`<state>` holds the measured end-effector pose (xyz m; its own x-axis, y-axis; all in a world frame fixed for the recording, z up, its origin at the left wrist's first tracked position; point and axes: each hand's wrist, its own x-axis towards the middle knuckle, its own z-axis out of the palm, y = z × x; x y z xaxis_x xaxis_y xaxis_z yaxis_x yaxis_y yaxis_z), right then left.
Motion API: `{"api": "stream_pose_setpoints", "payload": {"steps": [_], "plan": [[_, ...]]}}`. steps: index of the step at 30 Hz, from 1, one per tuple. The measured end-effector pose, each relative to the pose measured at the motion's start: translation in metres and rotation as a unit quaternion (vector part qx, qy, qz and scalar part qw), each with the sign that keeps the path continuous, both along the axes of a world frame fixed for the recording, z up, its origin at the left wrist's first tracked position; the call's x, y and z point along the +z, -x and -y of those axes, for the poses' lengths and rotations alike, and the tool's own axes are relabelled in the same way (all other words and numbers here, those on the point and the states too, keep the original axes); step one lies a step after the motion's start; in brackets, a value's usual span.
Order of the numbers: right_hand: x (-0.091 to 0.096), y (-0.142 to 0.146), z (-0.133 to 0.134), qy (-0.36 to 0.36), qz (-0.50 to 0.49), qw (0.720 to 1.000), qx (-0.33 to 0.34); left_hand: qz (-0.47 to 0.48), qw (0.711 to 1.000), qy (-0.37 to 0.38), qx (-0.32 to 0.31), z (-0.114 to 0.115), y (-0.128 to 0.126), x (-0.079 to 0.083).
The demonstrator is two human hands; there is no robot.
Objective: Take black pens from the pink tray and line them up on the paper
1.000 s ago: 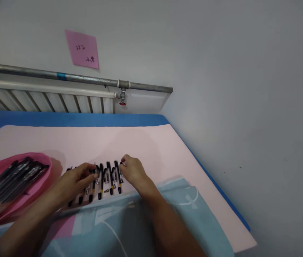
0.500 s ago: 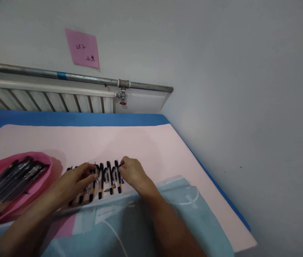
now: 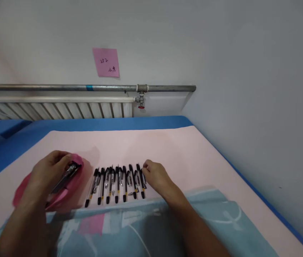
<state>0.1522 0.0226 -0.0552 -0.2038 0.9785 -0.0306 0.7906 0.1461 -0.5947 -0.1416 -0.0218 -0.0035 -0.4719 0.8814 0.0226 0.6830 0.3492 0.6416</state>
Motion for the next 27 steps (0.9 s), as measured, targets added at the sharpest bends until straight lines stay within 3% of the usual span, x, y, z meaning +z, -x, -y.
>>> {"api": "stream_pose_setpoints", "payload": {"steps": [4,12,18,27], "plan": [[-0.002,-0.002,-0.002,0.010,-0.020,1.000,-0.006,-0.116,0.991,0.068,0.029,0.001,0.029,-0.003],[-0.002,-0.004,-0.001,0.019,-0.029,0.999,-0.006,-0.216,0.968,0.122,0.033,-0.008,0.048,-0.020],[0.001,-0.004,0.000,0.021,-0.031,0.999,-0.001,-0.221,0.966,0.131,0.043,-0.009,0.051,-0.022],[0.000,-0.003,0.001,0.006,-0.013,1.000,0.007,-0.132,0.984,0.102,0.058,-0.004,0.049,-0.016]]}}
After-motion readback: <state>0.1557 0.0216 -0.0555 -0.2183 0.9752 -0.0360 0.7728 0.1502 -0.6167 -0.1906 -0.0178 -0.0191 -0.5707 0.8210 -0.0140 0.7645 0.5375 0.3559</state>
